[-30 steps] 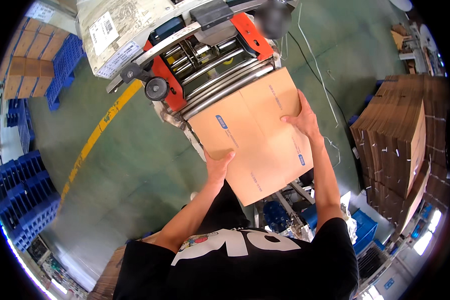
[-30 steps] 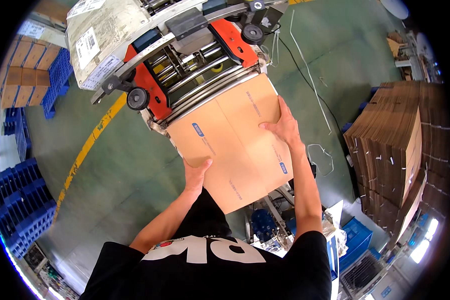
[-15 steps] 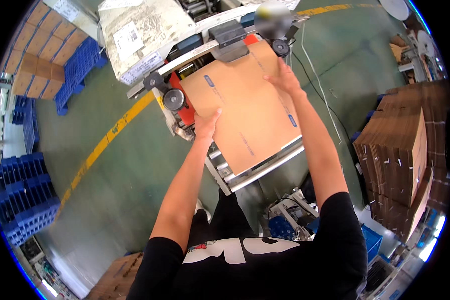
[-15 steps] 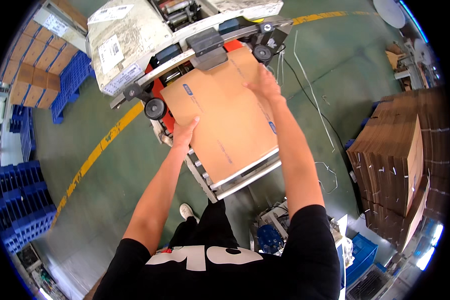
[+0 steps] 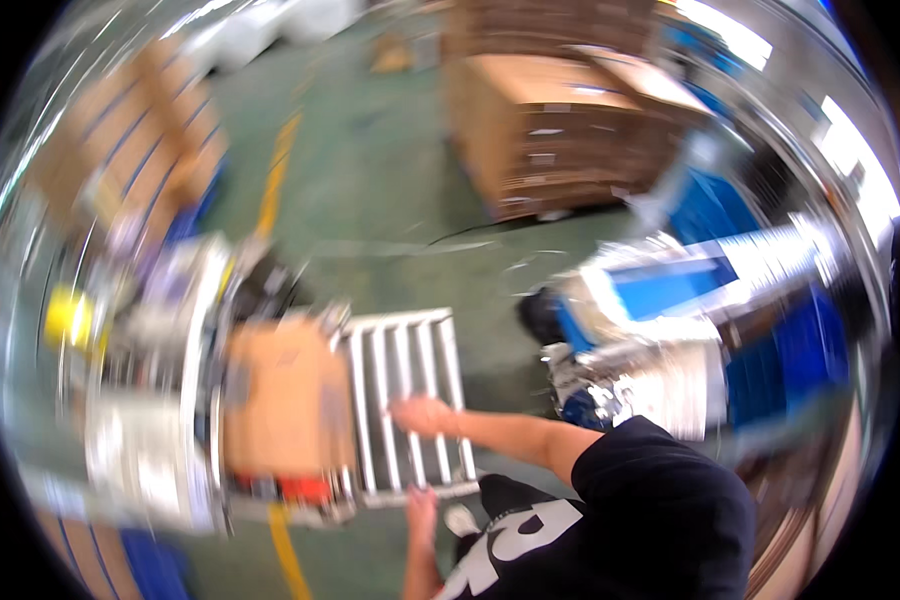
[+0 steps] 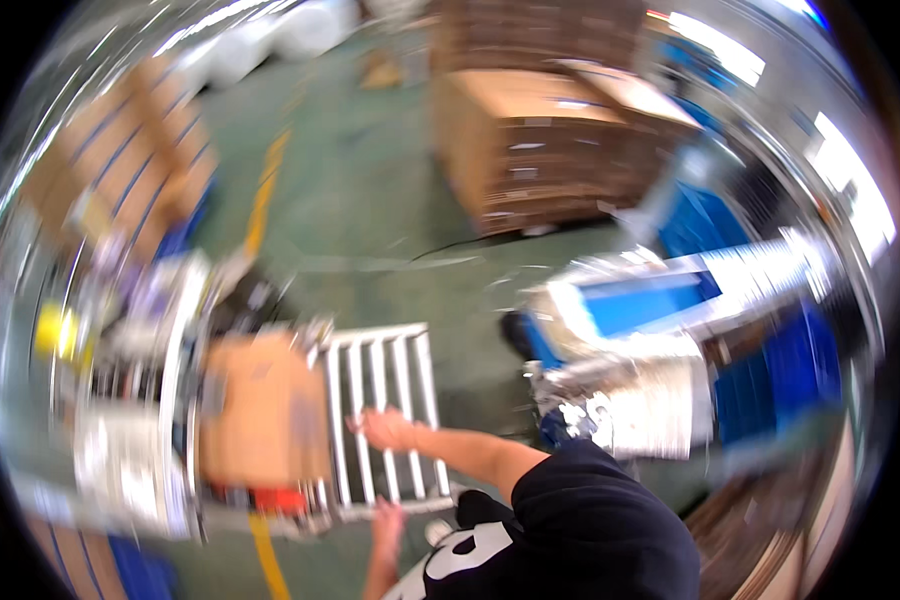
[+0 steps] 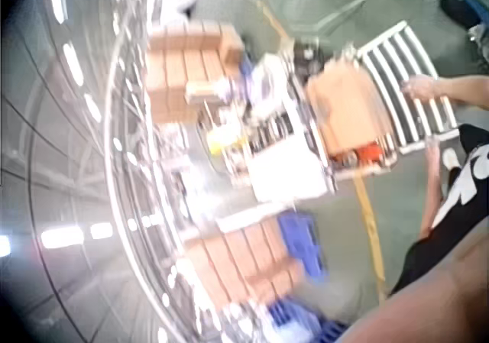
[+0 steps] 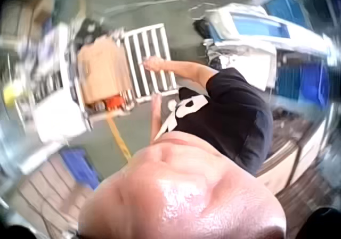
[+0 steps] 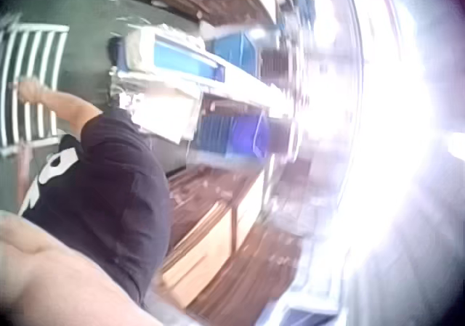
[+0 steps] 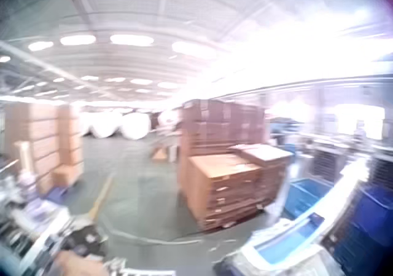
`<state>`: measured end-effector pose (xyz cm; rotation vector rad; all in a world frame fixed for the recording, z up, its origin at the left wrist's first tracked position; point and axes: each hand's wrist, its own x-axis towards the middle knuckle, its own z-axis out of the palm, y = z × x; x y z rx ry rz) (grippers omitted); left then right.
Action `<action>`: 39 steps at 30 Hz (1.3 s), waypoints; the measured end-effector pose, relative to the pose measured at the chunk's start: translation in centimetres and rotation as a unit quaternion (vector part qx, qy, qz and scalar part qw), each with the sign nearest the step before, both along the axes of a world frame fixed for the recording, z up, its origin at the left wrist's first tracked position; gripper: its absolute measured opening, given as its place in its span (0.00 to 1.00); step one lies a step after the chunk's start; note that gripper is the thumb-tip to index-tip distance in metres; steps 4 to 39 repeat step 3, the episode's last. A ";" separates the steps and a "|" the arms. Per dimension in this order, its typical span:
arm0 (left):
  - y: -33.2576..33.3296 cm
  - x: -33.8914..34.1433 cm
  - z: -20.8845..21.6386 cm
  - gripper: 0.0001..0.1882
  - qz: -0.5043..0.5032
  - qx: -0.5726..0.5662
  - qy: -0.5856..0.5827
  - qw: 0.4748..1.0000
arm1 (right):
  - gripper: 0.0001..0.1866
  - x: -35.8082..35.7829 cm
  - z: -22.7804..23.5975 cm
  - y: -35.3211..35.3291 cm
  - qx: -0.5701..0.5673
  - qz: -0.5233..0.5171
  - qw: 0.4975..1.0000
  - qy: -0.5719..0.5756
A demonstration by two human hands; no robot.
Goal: The person assembles cardboard boxes, fills them with rows of boxed items from a conveyor belt, and feeds the filled boxes into a taping machine.
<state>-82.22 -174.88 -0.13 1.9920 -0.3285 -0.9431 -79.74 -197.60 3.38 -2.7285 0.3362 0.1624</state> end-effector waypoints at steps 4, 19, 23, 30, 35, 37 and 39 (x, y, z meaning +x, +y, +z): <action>3.2 0.5 -13.1 0.14 -0.201 0.007 0.182 0.963 | 0.18 -15.0 -9.0 -0.4 0.072 -0.074 0.993 0.055; 3.2 0.5 -13.1 0.14 -0.201 0.007 0.182 0.963 | 0.18 -15.0 -9.0 -0.4 0.072 -0.074 0.993 0.055; 3.2 0.5 -13.1 0.14 -0.201 0.007 0.182 0.963 | 0.18 -15.0 -9.0 -0.4 0.072 -0.074 0.993 0.055; 3.2 0.5 -13.1 0.14 -0.201 0.007 0.182 0.963 | 0.18 -15.0 -9.0 -0.4 0.072 -0.074 0.993 0.055; 3.2 0.5 -13.1 0.14 -0.201 0.007 0.182 0.963 | 0.18 -15.0 -9.0 -0.4 0.072 -0.074 0.993 0.055; 3.2 0.5 -13.1 0.14 -0.201 0.007 0.182 0.963 | 0.18 -15.0 -9.0 -0.4 0.072 -0.074 0.993 0.055; 3.2 0.5 -13.1 0.14 -0.201 0.007 0.182 0.963 | 0.18 -15.0 -9.0 -0.4 0.072 -0.074 0.993 0.055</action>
